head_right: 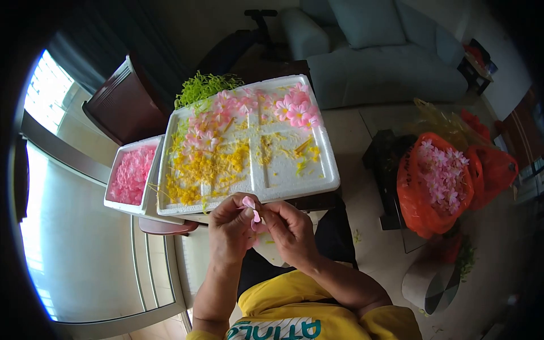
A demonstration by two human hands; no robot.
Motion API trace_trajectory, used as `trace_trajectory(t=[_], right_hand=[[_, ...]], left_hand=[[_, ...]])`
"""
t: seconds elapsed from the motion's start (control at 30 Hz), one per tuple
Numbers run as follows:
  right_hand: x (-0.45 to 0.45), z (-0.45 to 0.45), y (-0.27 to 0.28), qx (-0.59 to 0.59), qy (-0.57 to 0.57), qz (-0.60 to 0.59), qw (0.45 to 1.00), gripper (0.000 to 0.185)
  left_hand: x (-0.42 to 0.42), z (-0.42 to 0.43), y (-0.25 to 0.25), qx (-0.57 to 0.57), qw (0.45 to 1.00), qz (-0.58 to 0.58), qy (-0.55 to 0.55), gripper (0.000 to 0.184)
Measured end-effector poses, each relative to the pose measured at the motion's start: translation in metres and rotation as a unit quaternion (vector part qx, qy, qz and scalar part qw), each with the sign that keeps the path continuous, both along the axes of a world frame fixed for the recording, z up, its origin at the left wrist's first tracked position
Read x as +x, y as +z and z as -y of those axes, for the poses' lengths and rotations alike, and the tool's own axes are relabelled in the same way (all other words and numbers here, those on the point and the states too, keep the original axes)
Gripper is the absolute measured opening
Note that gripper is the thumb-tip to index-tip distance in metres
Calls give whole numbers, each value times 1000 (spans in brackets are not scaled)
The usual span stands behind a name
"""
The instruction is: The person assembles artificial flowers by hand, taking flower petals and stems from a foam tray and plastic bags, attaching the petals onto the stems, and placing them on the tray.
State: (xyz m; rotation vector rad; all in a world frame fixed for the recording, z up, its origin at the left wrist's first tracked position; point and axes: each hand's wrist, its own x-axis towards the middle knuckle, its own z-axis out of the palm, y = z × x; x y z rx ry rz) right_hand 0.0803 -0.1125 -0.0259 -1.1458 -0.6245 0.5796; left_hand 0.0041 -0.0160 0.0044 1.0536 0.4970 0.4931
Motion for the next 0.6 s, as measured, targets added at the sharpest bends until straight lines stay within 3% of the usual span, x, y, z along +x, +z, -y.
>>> trace_trajectory(t=[0.33, 0.6], right_hand=[[0, 1, -5, 20, -19, -32, 999, 8], [5, 1, -2, -35, -8, 56, 998, 11]], left_hand=[[5, 1, -12, 16, 996, 88, -23, 2], [4, 0, -18, -34, 996, 74, -17, 3]])
